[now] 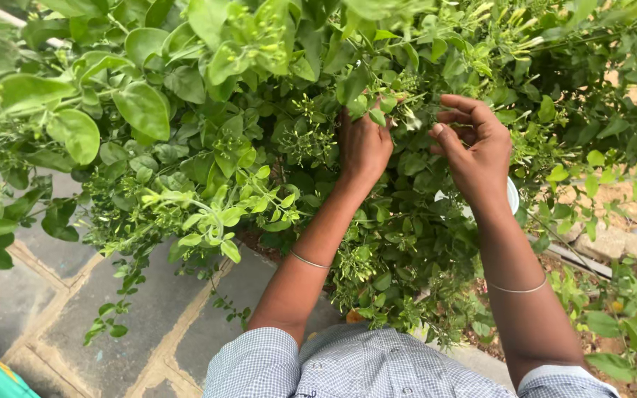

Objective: The person picks small white flower buds from a green bush by hand and places them into a small white plastic container.

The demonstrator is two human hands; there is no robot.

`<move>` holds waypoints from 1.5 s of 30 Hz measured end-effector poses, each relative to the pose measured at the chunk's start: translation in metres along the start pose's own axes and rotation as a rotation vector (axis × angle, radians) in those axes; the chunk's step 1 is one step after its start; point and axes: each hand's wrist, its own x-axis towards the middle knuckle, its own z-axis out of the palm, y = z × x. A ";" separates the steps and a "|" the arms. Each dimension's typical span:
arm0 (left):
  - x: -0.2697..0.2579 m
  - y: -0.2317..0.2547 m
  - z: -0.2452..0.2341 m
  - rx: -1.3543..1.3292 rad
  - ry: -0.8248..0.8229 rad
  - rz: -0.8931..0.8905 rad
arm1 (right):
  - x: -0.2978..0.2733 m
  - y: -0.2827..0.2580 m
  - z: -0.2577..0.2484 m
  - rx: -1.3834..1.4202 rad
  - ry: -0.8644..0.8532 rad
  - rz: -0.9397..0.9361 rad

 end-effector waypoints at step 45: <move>-0.009 0.017 -0.008 -0.082 0.057 0.062 | 0.002 0.028 0.000 0.685 -0.038 0.478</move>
